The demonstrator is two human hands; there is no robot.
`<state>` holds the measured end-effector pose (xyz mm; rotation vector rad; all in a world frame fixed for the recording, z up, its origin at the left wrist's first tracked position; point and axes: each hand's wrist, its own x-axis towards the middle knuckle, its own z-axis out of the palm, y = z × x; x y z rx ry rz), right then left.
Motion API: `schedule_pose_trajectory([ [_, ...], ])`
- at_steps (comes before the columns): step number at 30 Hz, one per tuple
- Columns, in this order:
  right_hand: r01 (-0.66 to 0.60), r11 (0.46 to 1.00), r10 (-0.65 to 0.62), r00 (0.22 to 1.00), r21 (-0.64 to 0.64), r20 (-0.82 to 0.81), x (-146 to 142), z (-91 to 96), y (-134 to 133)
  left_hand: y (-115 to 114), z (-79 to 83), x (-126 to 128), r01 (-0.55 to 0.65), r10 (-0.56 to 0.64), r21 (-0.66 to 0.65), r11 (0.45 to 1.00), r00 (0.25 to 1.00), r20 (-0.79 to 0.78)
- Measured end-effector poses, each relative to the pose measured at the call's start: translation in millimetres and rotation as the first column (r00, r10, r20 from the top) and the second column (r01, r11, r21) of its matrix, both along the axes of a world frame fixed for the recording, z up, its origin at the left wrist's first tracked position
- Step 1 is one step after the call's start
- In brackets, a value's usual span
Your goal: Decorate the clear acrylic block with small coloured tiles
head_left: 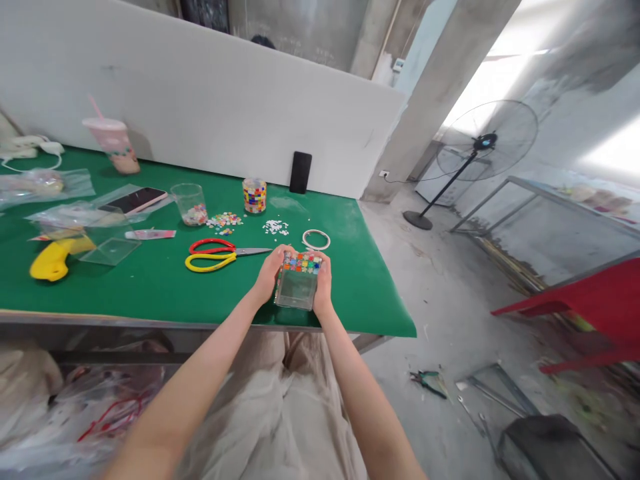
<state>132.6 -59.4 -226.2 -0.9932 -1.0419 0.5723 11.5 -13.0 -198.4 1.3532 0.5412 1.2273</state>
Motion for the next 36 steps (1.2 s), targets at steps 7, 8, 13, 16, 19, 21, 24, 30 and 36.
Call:
schedule_pose_trajectory([
  [7, -0.004, 1.000, 0.004, 1.000, -0.014, -0.015, -3, 2.4, -2, -4, 1.6, -1, -0.016, 0.017, -0.029, 0.999, 0.999, 0.032],
  [8, -0.011, 1.000, 0.011, 1.000, -0.010, -0.018, -3, 2.1, -2, -3, 0.5, -1, -0.020, 0.020, -0.024, 1.000, 1.000, 0.023],
  [13, -0.027, 1.000, 0.027, 1.000, 0.005, -0.012, -2, -1.5, 0, 1, -3.7, -2, -0.055, 0.057, 0.041, 0.998, 0.997, -0.054],
  [16, -0.024, 1.000, 0.024, 1.000, 0.004, -0.001, 0, -1.9, -1, -1, 0.4, -2, -0.067, 0.078, 0.095, 0.993, 0.990, -0.114],
  [19, -0.034, 0.999, 0.034, 0.999, 0.005, 0.006, 0, -0.8, -3, -5, 5.2, -5, -0.065, 0.087, 0.126, 0.990, 0.980, -0.176],
  [21, -0.037, 0.999, 0.037, 0.999, 0.007, 0.010, 0, 0.1, -5, -8, 6.0, -6, -0.071, 0.098, 0.134, 0.988, 0.974, -0.205],
  [24, -0.052, 0.998, 0.052, 0.998, 0.017, 0.023, 1, 1.8, -6, -8, 4.1, -7, -0.078, 0.108, 0.138, 0.987, 0.968, -0.227],
  [30, -0.095, 0.995, 0.095, 0.994, 0.006, 0.052, 1, 12.1, -9, -7, 4.1, -6, -0.073, 0.110, 0.169, 0.983, 0.969, -0.222],
  [36, -0.095, 0.994, 0.100, 0.988, -0.053, 0.114, 5, 22.7, -11, -8, 8.0, -4, -0.083, 0.127, 0.216, 0.973, 0.972, -0.197],
])
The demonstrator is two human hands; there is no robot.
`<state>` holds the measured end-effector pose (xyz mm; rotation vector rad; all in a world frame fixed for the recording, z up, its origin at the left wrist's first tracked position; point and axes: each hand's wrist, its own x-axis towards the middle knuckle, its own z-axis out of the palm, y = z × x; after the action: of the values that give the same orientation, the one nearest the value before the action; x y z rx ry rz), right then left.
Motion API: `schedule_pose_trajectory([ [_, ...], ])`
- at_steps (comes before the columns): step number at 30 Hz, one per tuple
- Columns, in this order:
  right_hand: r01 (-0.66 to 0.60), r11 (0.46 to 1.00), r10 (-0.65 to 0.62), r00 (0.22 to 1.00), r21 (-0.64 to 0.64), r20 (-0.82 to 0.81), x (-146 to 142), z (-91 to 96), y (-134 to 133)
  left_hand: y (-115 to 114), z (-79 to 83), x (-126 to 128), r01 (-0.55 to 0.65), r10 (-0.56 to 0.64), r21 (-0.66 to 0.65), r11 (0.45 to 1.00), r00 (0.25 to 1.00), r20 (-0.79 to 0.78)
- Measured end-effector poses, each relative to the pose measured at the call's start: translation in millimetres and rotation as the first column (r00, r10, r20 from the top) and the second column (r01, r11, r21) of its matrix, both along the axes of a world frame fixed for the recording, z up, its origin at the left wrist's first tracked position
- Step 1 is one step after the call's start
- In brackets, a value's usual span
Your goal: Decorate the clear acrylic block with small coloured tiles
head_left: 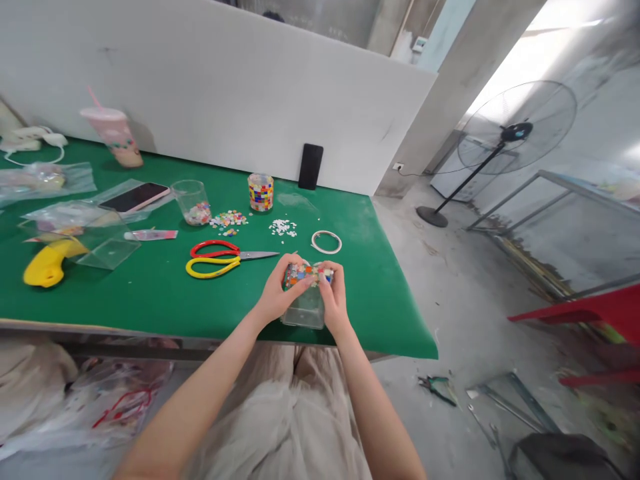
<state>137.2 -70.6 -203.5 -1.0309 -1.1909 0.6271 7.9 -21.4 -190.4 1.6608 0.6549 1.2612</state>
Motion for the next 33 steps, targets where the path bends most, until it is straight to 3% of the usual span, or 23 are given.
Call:
schedule_pose_trajectory([
  [9, 0.000, 0.998, 0.006, 0.996, -0.068, 0.094, 5, 7.0, -6, 1, 0.0, 0, -0.003, 0.003, 0.016, 1.000, 1.000, 0.004],
  [18, 0.170, 0.975, -0.150, 0.979, -0.146, 0.140, -8, 21.0, 5, 1, 7.5, 4, -0.067, 0.067, -0.032, 0.997, 0.998, -0.010],
  [23, 0.208, 0.966, -0.168, 0.956, -0.156, 0.241, -2, 22.5, 4, 4, 8.0, 5, -0.106, 0.104, -0.052, 0.993, 0.994, -0.045],
  [29, 0.318, 0.943, -0.239, 0.858, -0.104, 0.454, 10, 44.7, 13, 12, 28.7, 3, -0.160, 0.147, -0.039, 0.986, 0.961, -0.233],
  [33, 0.360, 0.928, -0.228, 0.755, -0.098, 0.615, 0, 58.5, 27, 15, 48.4, 5, -0.225, 0.245, 0.097, 0.970, 0.881, -0.404],
])
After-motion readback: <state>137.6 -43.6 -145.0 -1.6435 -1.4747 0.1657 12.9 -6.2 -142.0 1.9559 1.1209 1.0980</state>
